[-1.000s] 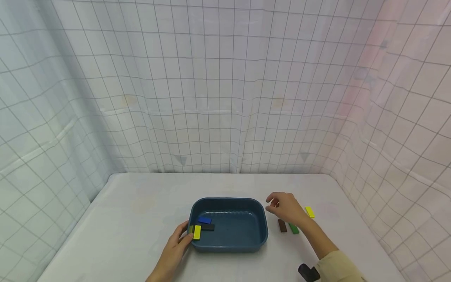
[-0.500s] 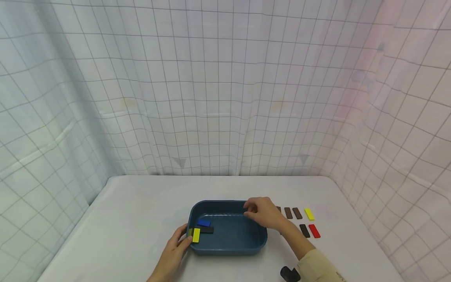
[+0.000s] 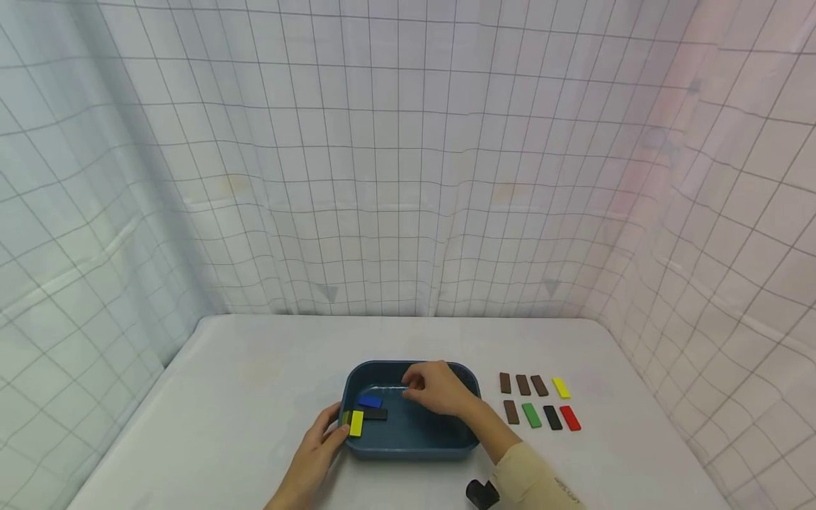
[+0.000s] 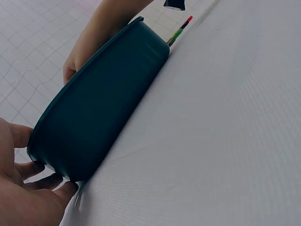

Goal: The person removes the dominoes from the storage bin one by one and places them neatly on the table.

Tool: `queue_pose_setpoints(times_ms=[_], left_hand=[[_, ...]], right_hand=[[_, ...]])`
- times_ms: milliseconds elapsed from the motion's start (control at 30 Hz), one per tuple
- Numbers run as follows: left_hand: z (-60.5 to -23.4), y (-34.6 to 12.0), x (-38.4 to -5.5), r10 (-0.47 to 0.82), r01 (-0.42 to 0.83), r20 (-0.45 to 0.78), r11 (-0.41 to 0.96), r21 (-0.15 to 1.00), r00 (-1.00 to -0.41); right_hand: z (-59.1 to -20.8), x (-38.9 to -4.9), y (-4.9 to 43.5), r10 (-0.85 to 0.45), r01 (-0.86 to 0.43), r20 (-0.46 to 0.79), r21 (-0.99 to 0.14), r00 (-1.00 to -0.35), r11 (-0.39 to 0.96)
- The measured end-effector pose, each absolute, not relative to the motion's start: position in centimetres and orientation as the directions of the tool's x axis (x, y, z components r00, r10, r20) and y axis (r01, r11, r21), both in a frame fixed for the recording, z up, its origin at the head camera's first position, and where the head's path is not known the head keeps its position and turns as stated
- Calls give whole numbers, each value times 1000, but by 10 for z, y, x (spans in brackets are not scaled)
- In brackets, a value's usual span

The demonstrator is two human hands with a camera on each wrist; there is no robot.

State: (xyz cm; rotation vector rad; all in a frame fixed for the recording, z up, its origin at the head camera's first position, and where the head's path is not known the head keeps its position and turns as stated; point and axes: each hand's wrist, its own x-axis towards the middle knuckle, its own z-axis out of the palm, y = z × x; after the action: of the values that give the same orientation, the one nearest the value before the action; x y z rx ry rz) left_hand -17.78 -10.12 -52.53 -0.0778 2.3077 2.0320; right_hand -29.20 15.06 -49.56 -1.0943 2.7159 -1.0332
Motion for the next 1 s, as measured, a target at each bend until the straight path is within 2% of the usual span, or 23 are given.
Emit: queue_pose_setpoints(times_ms=[267,700,1000], left_hand=[[-527,-103,-180,41,-74,-79,98,992,-996],[-529,-105,-177,68,-28,-35,96,995,-997],[-529,-103,-177,36,-43,-48,131,990,-998]], right_hand=[[-500,-296,121,-654,-623,190,-575,-733,531],[-511,-300,99,-682,-641,187,-579,-707,505],[-519,-301,90,-710,-717,213,-432,-671,548]])
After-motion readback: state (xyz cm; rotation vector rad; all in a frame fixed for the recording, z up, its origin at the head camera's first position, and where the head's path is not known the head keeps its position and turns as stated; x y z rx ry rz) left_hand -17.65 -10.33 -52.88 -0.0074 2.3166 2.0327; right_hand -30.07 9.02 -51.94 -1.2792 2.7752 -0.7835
